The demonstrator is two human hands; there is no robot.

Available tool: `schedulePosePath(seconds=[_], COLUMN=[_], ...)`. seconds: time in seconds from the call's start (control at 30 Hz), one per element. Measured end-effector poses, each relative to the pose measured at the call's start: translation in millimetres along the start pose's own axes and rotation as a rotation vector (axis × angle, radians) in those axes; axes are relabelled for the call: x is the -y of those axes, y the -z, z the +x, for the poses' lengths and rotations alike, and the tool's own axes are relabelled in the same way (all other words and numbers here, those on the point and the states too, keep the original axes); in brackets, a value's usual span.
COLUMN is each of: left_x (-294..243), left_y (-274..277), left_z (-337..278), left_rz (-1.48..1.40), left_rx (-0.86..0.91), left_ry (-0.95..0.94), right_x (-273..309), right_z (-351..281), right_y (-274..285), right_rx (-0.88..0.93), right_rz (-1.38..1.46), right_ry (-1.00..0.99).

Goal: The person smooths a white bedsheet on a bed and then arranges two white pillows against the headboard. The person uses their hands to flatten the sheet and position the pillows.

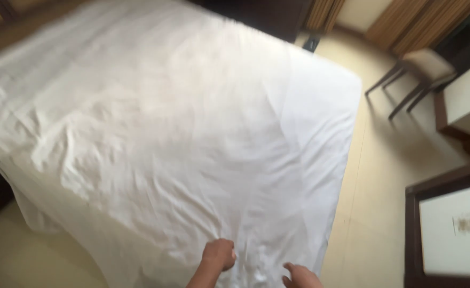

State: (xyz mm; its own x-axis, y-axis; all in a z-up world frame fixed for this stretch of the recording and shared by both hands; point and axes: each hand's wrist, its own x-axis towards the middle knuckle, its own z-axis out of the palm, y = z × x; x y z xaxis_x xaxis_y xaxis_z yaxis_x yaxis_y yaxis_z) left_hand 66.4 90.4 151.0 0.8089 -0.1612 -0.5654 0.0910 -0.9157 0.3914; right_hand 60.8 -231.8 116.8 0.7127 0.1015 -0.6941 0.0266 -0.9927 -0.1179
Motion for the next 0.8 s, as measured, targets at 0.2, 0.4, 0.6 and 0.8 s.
schedulePosePath(seconds=[0.2, 0.4, 0.6, 0.8], left_x=[-43, -106, -175, -208], left_y=[146, 252, 257, 237], left_z=[-47, -134, -211, -238], left_rz=[-0.132, -0.221, -0.344, -0.448], left_rx=[-0.166, -0.340, -0.496, -0.710], left_ry=[-0.041, -0.129, -0.205, -0.133], right_x=[-28, 19, 76, 66], right_z=[2, -91, -249, -308], right_y=[108, 243, 302, 329], right_rx=[-0.195, -0.503, -0.971, -0.967], right_rz=[0.188, 0.557, 0.633, 0.491], right_ry=[0.072, 0.299, 0.274, 0.408])
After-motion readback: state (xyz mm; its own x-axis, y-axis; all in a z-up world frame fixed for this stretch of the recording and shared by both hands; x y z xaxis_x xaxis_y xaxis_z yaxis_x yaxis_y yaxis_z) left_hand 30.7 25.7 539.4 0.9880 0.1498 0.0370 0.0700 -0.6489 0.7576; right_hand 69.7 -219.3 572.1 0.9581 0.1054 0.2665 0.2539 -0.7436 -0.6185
